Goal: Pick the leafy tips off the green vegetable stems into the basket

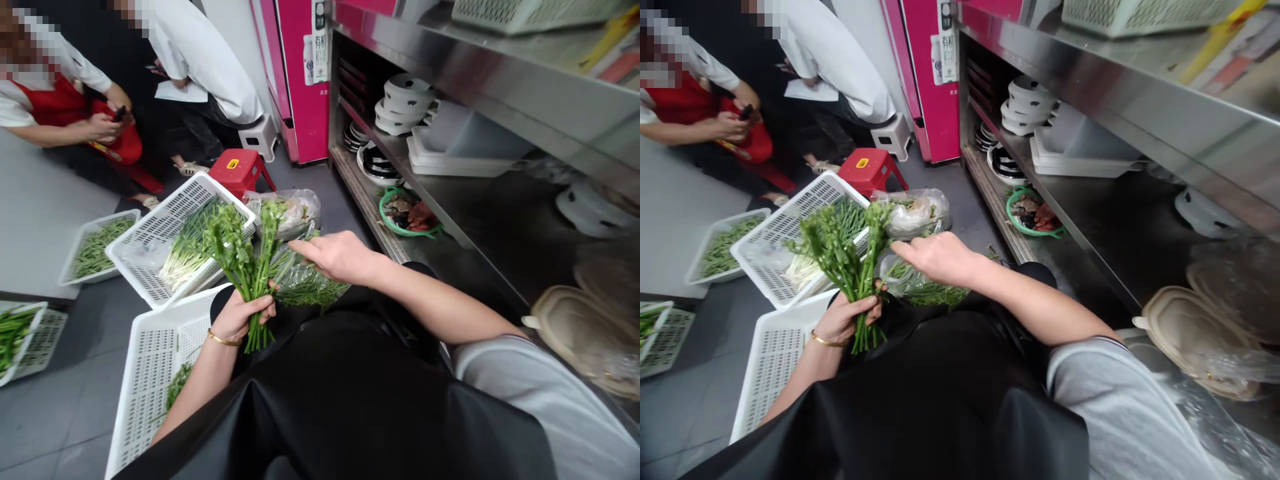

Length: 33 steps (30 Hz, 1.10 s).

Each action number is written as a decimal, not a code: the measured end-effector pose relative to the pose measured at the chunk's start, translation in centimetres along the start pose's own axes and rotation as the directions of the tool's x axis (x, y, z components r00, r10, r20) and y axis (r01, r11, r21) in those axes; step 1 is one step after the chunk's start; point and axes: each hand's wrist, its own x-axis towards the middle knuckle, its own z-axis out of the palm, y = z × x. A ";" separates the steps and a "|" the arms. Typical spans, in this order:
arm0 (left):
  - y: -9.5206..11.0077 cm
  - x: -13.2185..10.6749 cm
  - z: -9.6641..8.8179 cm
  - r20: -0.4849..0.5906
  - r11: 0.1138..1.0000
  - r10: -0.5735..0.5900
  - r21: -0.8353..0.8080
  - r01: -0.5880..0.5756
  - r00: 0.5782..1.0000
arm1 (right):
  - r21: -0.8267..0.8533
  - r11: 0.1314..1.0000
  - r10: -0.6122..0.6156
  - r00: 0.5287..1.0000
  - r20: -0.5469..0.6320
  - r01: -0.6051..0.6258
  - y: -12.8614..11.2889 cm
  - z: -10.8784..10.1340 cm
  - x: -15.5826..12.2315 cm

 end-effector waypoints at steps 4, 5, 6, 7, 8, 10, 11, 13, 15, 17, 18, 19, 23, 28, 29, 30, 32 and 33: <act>0.2 -0.2 0.2 0.041 0.999 0.016 -0.045 -0.014 0.999 | -0.017 0.985 -0.166 0.979 0.116 0.170 0.8 0.2 1.3; 0.2 -0.3 0.1 0.029 0.998 0.014 -0.058 -0.012 0.999 | 0.005 0.982 -0.186 0.973 0.136 0.187 1.2 0.3 1.1; 0.1 -0.4 -0.1 0.014 0.998 0.004 -0.065 -0.003 1.000 | 0.033 0.982 -0.190 0.971 0.142 0.187 1.5 0.4 0.8; 0.0 -0.5 -0.3 0.000 0.998 -0.011 -0.069 0.011 1.000 | 0.064 0.983 -0.178 0.974 0.141 0.171 2.0 0.4 0.4; -0.1 -0.6 -0.6 -0.010 0.997 -0.030 -0.070 0.029 0.999 | 0.097 0.985 -0.156 0.978 0.138 0.143 2.5 0.3 -0.1; -0.4 -0.6 -1.0 -0.025 0.995 -0.066 -0.071 0.064 0.997 | 0.161 0.985 -0.080 0.988 0.130 0.059 3.8 -0.1 -1.1; -0.5 -0.6 -1.1 -0.031 0.994 -0.077 -0.074 0.075 0.997 | 0.203 0.979 -0.041 0.991 0.126 0.015 4.5 -0.4 -1.6; -0.6 -0.5 -1.4 -0.044 0.993 -0.082 -0.087 0.078 0.996 | 0.329 0.943 0.006 0.992 0.125 -0.048 5.7 -0.8 -2.6; -0.7 -0.3 -1.5 -0.056 0.993 -0.073 -0.099 0.067 0.996 | 0.491 0.869 0.003 0.993 0.121 -0.063 6.4 -1.0 -3.3; -0.6 0.0 -1.5 -0.070 0.994 -0.067 -0.088 0.061 0.995 | 0.618 0.783 0.020 0.996 0.091 -0.072 6.0 -0.8 -3.4; -0.6 0.1 -1.4 -0.077 0.995 -0.067 -0.073 0.062 0.995 | 0.648 0.757 0.060 0.996 0.065 -0.088 5.4 -0.6 -3.3; -0.6 0.3 -1.3 -0.081 0.996 -0.070 -0.054 0.066 0.994 | 0.651 0.752 0.111 0.993 0.036 -0.107 4.5 -0.3 -3.0; -0.8 0.8 -0.4 -0.053 0.996 -0.089 0.006 0.089 0.995 | 0.387 0.921 0.052 0.998 -0.030 -0.036 0.0 1.0 -0.9; -0.8 0.3 -0.1 0.005 0.995 -0.087 0.040 0.087 0.996 | 0.077 0.957 -0.290 0.944 0.159 0.281 -1.8 2.0 1.0; -0.8 0.1 -0.3 0.016 0.994 -0.091 0.058 0.090 0.996 | 0.077 0.957 -0.289 0.939 0.188 0.279 -1.4 2.1 1.0; -0.8 -0.2 -0.6 0.019 0.992 -0.098 0.076 0.096 0.995 | 0.096 0.962 -0.269 0.941 0.203 0.254 -0.8 2.1 1.0; -0.9 -0.7 -1.1 -0.009 0.992 -0.091 0.090 0.092 0.996 | 0.220 0.958 -0.227 0.954 0.198 0.182 0.6 2.2 0.6; -0.9 -0.9 -1.3 -0.033 0.993 -0.076 0.083 0.079 0.997 | 0.335 0.929 -0.229 0.957 0.179 0.159 1.3 2.3 0.2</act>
